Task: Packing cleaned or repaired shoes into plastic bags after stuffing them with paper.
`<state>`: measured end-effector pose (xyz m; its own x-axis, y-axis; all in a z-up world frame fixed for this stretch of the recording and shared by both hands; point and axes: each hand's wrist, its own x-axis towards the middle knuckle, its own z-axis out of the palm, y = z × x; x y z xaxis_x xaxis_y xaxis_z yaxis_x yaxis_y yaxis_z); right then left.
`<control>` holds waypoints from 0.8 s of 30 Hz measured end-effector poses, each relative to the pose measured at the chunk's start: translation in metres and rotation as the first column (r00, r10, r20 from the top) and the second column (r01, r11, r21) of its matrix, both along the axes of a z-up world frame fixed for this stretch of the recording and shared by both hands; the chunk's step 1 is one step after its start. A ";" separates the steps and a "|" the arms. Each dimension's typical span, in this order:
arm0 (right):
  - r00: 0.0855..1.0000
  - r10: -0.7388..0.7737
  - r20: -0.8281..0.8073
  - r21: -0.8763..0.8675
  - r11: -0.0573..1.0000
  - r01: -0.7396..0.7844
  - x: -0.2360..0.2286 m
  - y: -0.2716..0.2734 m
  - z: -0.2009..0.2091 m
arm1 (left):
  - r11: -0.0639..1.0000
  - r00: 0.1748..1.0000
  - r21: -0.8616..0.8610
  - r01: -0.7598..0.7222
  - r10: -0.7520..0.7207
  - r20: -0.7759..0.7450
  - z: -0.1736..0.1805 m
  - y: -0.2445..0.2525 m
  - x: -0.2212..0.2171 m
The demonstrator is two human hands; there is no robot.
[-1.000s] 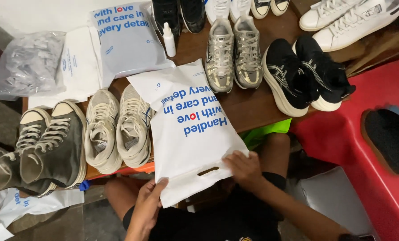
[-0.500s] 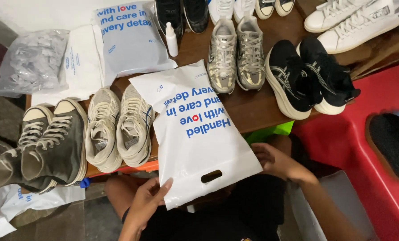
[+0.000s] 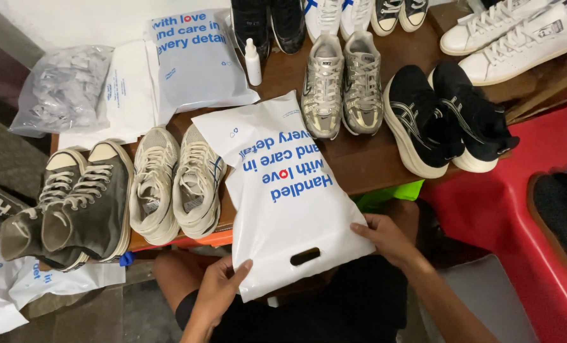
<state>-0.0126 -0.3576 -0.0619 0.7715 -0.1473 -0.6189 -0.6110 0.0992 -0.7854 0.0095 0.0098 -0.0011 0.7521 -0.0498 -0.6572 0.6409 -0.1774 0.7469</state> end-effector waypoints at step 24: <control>0.986 -0.116 0.120 0.376 0.925 0.063 -0.014 -0.032 -0.120 | 0.990 1.000 -0.138 0.001 -0.004 -0.025 -0.020 -0.015 -0.003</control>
